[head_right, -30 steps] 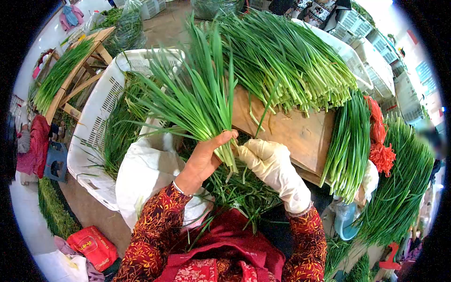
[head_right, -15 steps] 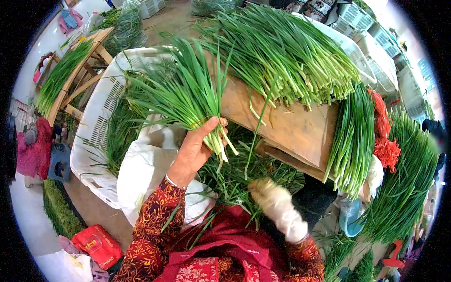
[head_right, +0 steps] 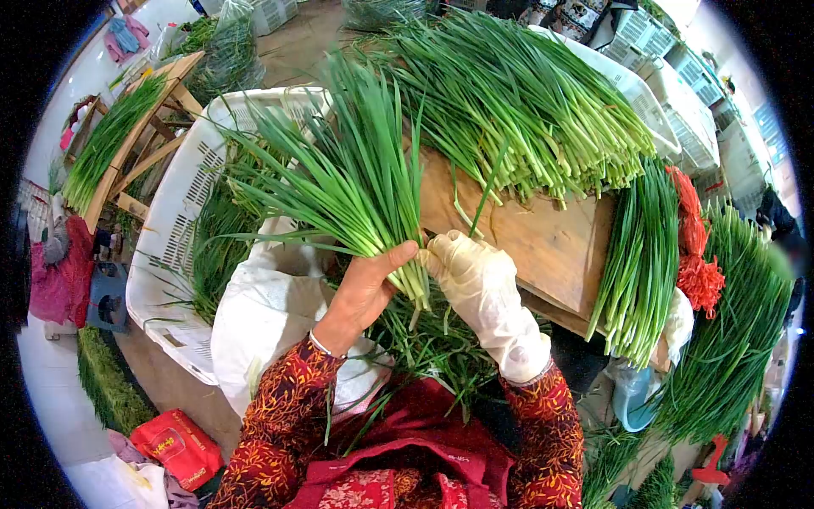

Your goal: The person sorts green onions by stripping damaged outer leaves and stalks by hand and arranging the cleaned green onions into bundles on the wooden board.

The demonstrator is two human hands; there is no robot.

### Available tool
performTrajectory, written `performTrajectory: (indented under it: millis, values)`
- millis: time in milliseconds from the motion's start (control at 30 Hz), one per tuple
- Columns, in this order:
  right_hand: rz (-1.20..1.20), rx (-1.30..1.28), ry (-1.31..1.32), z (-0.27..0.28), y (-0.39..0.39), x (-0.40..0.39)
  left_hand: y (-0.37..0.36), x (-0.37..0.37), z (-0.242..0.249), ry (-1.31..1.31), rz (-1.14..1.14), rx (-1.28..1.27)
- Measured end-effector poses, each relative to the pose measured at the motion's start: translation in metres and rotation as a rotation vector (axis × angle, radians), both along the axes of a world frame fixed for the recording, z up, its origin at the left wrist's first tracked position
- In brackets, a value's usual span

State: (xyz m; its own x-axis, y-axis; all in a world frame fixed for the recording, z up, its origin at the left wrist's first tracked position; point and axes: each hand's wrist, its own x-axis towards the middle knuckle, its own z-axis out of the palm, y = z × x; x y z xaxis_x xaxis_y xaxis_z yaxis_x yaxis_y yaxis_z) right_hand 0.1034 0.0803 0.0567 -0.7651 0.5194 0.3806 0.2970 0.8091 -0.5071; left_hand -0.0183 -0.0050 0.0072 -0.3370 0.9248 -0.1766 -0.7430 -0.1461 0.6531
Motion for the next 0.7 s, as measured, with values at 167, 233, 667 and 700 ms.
performTrajectory:
  millis: [167,233,667,700]
  values:
    - [-0.022,-0.524,0.255,0.017,0.002,0.008,-0.002,-0.001,-0.001,0.048,-0.024,-0.018]
    - [-0.079,-0.842,0.389,0.034,-0.001,0.015,0.000,-0.001,-0.002,-0.026,-0.045,-0.036]
    - [0.034,-0.774,0.004,0.010,0.013,0.002,-0.002,0.003,0.002,-0.086,-0.008,-0.006]
    - [-0.007,-0.690,-0.022,0.010,0.013,-0.001,-0.002,0.003,0.000,-0.106,-0.013,-0.033]
